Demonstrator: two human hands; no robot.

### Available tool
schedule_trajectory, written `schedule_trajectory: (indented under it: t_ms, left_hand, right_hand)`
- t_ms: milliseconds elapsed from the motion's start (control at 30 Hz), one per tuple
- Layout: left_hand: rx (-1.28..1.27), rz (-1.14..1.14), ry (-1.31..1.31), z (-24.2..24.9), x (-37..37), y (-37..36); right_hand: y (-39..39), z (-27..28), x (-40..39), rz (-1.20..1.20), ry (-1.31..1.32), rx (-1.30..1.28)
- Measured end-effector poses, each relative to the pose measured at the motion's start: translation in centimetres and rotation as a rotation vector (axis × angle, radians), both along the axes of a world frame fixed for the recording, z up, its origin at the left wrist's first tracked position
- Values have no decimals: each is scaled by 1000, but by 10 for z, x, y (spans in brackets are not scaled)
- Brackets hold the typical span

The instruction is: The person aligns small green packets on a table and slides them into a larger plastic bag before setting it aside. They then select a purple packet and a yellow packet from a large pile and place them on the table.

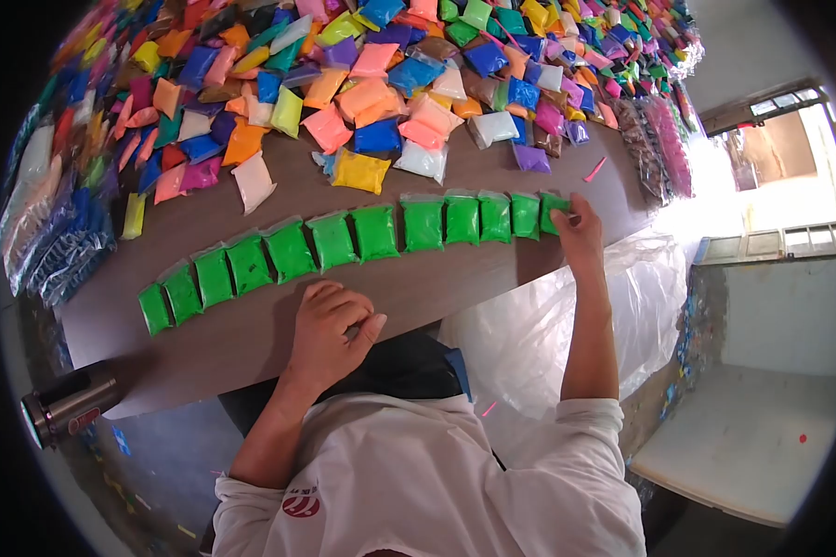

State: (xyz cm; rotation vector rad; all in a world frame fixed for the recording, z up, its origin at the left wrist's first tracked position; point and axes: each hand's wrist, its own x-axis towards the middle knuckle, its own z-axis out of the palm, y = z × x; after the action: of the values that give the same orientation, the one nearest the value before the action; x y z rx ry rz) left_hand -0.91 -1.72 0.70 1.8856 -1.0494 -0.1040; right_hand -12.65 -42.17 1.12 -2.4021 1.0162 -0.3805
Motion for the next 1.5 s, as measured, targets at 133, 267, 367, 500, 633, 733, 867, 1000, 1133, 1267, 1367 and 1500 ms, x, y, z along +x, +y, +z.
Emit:
schedule_trajectory:
  t_ms: [133,267,367,500,633,733,867,1000,1133,1267,1367,1500]
  left_hand:
    - [-15,3,-11,-1,0,-1]
    - [-6,11,11,0,-1,-1]
    - [-35,19,-23,-2,-1,-2]
    - [-21,30,-45,-3,-2,0]
    - [-27,35,-23,-4,-3,1]
    - [-35,47,-20,-5,-4,3]
    - [-35,46,-5,-7,-5,3]
    - [-33,40,-13,-8,-6,5]
    - [-52,42,-20,-9,-5,4]
    - [-70,30,-14,-11,-5,7]
    - [-47,10,-18,-11,-4,8]
    - [-49,15,-17,-12,-4,8]
  right_hand:
    - [31,1,-1,101,-154,-336]
    - [65,-14,4,244,-13,-365]
    - [72,-27,7,243,17,-479]
    - [58,-24,14,335,14,-445]
    - [63,-18,17,338,1,-466]
    - [107,-4,24,380,-29,-481]
    - [128,-8,40,518,-33,-462]
    - [116,-6,54,604,-31,-448]
    - [124,1,53,622,-23,-472]
    - [171,18,57,707,-48,-454]
    - [198,14,64,755,-43,-422]
    - [202,-4,73,775,-23,-430]
